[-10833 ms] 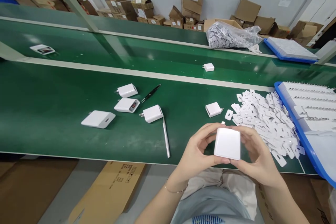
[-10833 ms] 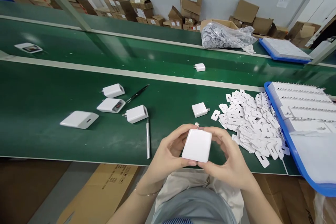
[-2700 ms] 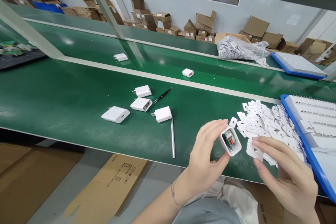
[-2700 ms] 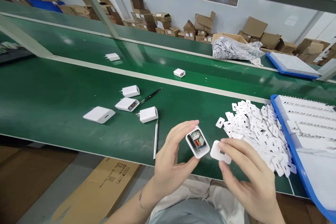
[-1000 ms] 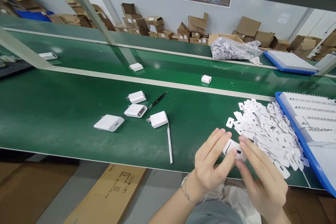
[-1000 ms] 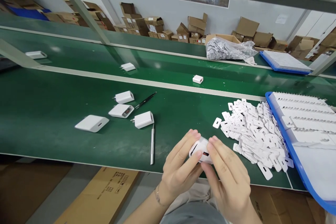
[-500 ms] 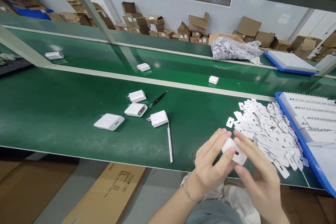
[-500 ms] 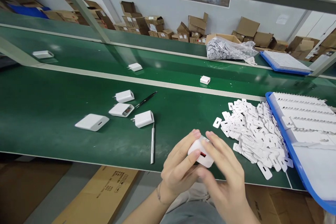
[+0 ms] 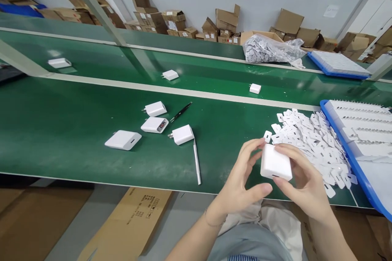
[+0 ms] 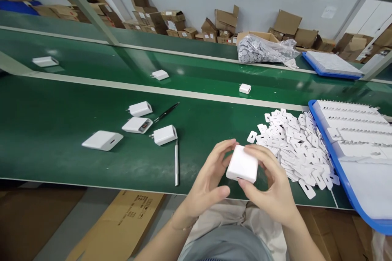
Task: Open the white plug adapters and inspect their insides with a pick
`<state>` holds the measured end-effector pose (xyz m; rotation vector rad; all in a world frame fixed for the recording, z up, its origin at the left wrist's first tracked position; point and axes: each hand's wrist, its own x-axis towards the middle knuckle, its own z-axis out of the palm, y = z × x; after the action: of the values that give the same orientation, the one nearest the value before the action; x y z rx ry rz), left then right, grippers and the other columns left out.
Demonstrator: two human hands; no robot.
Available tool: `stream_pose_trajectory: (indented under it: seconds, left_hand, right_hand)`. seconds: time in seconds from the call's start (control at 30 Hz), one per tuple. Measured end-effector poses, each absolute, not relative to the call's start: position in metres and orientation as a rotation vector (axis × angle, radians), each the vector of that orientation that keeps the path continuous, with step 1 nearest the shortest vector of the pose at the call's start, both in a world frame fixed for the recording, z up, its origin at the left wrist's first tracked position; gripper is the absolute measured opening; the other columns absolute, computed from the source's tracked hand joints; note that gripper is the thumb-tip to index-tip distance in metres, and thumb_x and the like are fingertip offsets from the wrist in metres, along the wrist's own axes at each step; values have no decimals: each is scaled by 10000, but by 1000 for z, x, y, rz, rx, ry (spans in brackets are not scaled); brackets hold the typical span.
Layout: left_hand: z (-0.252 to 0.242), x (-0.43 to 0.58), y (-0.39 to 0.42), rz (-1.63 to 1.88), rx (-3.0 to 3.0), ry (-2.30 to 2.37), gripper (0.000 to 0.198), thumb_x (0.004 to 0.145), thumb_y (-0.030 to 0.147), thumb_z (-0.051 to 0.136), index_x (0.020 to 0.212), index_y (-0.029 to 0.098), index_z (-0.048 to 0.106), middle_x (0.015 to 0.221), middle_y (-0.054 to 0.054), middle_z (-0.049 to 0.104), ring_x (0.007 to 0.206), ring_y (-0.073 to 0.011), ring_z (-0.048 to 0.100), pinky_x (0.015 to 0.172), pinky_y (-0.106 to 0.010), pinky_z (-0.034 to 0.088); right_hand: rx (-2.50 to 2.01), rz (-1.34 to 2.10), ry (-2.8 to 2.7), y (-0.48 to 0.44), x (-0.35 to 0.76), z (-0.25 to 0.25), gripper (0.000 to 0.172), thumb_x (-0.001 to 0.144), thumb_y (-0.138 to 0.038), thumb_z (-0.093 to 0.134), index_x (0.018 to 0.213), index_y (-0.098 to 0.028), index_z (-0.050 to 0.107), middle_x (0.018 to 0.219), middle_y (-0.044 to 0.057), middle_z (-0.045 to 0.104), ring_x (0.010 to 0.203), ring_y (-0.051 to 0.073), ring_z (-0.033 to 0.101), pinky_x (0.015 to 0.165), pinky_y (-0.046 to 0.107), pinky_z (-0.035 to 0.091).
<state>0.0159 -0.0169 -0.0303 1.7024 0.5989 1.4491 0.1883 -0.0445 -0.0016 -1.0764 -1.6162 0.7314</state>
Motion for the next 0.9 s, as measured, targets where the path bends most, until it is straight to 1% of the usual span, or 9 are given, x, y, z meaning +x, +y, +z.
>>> stream_pose_trajectory:
  seconds: [0.07, 0.17, 0.3, 0.43, 0.53, 0.63, 0.73, 0.83, 0.9]
  left_hand:
    - [-27, 13, -16, 1355, 1582, 578, 601, 884, 527, 719, 1391, 232, 590, 1306, -186, 608, 1237, -315, 651, 966, -397, 620]
    - [-24, 15, -12, 1380, 1438, 536, 546, 780, 473, 847, 1251, 239, 698, 1202, -139, 658, 1133, -285, 692, 891, -353, 640]
    - [-22, 19, -10, 1456, 1300, 543, 564, 706, 470, 903, 1184, 219, 742, 1124, -121, 693, 1017, -269, 728, 799, -329, 651]
    - [-18, 22, -13, 1498, 1276, 584, 590, 660, 486, 926, 1146, 196, 757, 1082, -123, 715, 1004, -277, 731, 815, -347, 648]
    - [-14, 25, -17, 1517, 1257, 599, 586, 642, 467, 941, 1126, 189, 761, 1072, -120, 712, 1011, -278, 726, 833, -351, 643]
    - [-10, 28, -20, 1519, 1249, 618, 574, 642, 449, 945, 1118, 189, 757, 1054, -111, 708, 997, -265, 725, 827, -342, 640]
    - [-7, 31, -21, 1502, 1242, 667, 580, 649, 471, 935, 1111, 174, 750, 1049, -117, 713, 994, -271, 728, 812, -341, 642]
    - [-8, 33, -19, 1472, 1207, 687, 594, 643, 482, 934, 1109, 166, 746, 1072, -124, 729, 1026, -283, 734, 830, -348, 642]
    - [-9, 36, -15, 1453, 1154, 677, 610, 619, 476, 946, 1109, 171, 746, 1086, -123, 752, 1045, -290, 739, 843, -353, 642]
  right_hand:
    - [-1079, 673, -1742, -46, 193, 4, 446, 856, -196, 753, 1275, -330, 684, 1304, 92, 676, 1223, 285, 652, 954, 407, 613]
    - [-1036, 655, -1795, -49, 195, 4, 490, 905, -253, 727, 1369, -361, 615, 1359, 89, 637, 1284, 284, 608, 1008, 427, 586]
    - [-1018, 562, -1705, -54, 188, -8, 473, 1001, -307, 589, 1467, -359, 529, 1443, 110, 534, 1377, 300, 504, 1053, 489, 549]
    - [-955, 431, -1695, -56, 178, -12, 482, 1036, -268, 498, 1508, -363, 486, 1415, 102, 536, 1333, 290, 526, 1040, 489, 548]
    - [-915, 339, -1692, -56, 172, -9, 442, 1041, -259, 463, 1470, -344, 529, 1370, 108, 556, 1282, 296, 557, 1000, 492, 557]
    - [-908, 281, -1627, -55, 167, -6, 352, 1029, -235, 466, 1339, -309, 614, 1316, 116, 583, 1239, 304, 584, 941, 500, 569]
    - [-931, 252, -1577, -54, 165, -5, 256, 1023, -224, 470, 1209, -278, 637, 1268, 123, 621, 1214, 312, 609, 909, 512, 574]
    - [-947, 263, -1582, -52, 168, -2, 212, 1025, -230, 485, 1167, -269, 638, 1253, 117, 644, 1217, 298, 624, 921, 493, 581]
    - [-985, 271, -1606, -49, 175, 0, 220, 1030, -245, 498, 1195, -273, 640, 1281, 113, 644, 1245, 292, 619, 959, 487, 573]
